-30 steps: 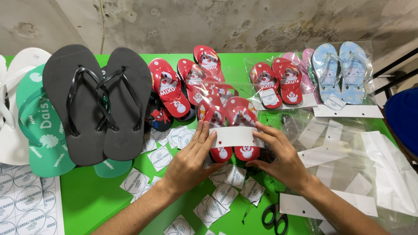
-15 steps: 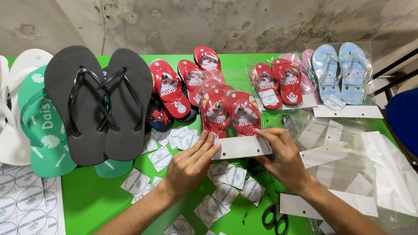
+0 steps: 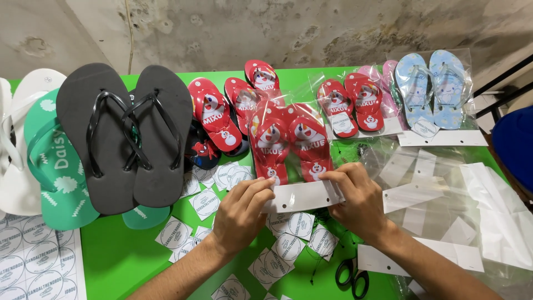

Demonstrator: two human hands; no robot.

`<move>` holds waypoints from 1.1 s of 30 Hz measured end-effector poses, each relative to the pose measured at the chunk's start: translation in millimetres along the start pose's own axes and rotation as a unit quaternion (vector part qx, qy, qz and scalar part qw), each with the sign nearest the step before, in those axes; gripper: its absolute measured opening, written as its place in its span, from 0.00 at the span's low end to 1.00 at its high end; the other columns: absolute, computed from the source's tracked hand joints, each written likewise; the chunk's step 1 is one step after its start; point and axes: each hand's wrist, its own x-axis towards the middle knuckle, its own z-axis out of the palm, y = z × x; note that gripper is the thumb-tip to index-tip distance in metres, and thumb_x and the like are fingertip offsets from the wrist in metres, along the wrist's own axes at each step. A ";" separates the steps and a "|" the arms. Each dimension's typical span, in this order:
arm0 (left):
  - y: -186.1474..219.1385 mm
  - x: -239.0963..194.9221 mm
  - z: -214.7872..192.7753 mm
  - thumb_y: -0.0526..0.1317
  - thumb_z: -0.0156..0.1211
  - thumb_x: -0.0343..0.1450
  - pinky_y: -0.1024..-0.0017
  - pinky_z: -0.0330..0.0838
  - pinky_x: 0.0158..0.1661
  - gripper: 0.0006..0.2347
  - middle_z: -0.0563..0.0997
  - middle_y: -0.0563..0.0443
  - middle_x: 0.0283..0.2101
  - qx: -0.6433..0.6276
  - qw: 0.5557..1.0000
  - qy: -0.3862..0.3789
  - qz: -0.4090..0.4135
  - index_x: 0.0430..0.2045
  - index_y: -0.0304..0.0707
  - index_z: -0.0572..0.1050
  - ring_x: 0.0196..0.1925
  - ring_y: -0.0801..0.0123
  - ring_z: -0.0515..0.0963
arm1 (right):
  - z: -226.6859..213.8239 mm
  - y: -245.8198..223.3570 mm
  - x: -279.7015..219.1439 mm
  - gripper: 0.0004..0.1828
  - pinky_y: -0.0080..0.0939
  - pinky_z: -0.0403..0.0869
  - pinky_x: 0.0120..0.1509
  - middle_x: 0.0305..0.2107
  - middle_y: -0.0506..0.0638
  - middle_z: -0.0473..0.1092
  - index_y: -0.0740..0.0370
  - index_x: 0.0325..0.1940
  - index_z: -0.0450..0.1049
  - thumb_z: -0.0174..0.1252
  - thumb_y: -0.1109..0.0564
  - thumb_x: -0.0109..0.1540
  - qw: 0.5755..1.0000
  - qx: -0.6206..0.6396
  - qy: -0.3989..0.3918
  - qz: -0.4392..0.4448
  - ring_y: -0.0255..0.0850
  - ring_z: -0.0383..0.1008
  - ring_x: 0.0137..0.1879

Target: Packaging flip-flops into plastic bags and applying adhesive labels to them.

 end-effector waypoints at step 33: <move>-1.3 -10.1 11.5 0.29 0.67 0.61 0.67 0.82 0.53 0.30 0.48 0.30 0.73 -0.195 0.952 -0.043 -0.233 0.57 0.34 0.59 0.72 0.44 0.62 | 19.5 -65.1 11.7 0.39 0.62 0.45 0.82 0.75 0.72 0.43 0.73 0.78 0.39 0.43 0.52 0.68 0.978 0.128 -0.163 0.013 0.63 0.41 0.82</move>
